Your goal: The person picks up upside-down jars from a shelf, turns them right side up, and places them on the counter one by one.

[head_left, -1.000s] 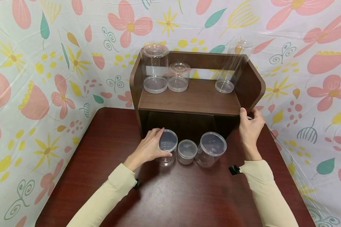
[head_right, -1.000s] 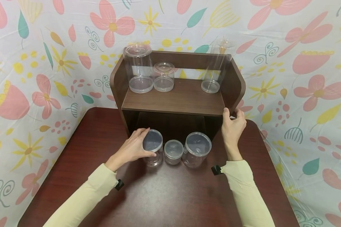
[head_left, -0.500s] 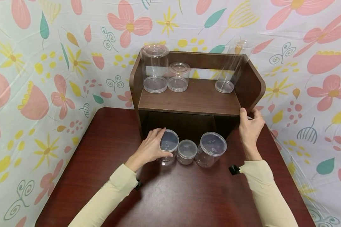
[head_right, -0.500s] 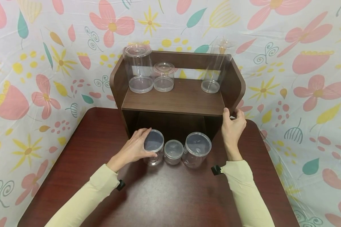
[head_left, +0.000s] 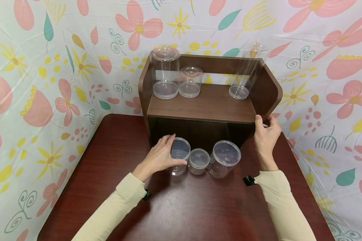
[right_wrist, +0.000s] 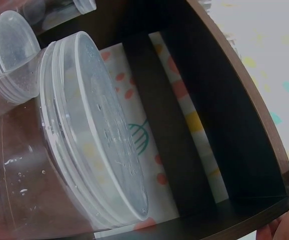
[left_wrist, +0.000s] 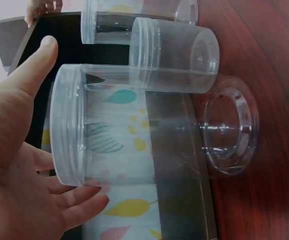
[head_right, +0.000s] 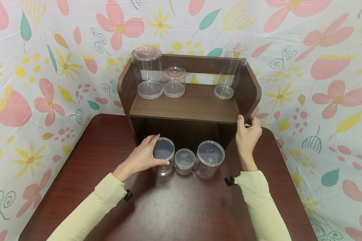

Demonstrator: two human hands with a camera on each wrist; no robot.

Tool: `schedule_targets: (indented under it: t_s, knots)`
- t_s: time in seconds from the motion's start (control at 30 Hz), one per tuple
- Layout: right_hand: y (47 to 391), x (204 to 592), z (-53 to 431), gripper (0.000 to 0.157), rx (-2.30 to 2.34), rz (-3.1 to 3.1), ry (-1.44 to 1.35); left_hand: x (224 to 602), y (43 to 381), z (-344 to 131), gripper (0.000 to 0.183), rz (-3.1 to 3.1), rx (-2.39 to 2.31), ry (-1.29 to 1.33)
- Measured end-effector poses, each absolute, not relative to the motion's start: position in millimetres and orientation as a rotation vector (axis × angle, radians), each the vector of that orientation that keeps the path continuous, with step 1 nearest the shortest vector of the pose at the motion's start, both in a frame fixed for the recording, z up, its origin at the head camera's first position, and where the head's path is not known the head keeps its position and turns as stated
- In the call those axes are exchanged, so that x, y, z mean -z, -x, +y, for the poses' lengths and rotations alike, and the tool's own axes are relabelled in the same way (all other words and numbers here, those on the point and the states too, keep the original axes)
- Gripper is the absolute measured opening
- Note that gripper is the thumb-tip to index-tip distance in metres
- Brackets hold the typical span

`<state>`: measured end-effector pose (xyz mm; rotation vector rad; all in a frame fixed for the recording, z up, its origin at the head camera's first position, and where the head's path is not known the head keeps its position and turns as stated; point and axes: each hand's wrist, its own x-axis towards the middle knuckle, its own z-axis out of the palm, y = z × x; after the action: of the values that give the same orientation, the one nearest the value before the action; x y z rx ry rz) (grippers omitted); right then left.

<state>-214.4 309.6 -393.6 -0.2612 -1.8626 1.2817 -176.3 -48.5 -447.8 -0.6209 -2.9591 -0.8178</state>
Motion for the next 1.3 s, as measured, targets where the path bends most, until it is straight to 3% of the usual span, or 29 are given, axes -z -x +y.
schedule_targets:
  t_s: [0.6, 1.0, 1.3]
  knots:
    - [215.0, 395.0, 311.0, 0.026, -1.264, -1.885, 0.269, 400.4, 176.3, -60.0, 0.097, -2.889, 1.11, 0.563]
    - [213.8, 392.3, 306.7, 0.025, -1.276, -1.865, 0.273, 344.6, 175.8, -63.3, 0.083, -2.69, 1.327, 0.594]
    - [193.5, 366.0, 284.8, 0.022, -1.318, -1.831, 0.234, 296.0, 189.5, -68.6, 0.074, -2.495, 1.441, 0.628]
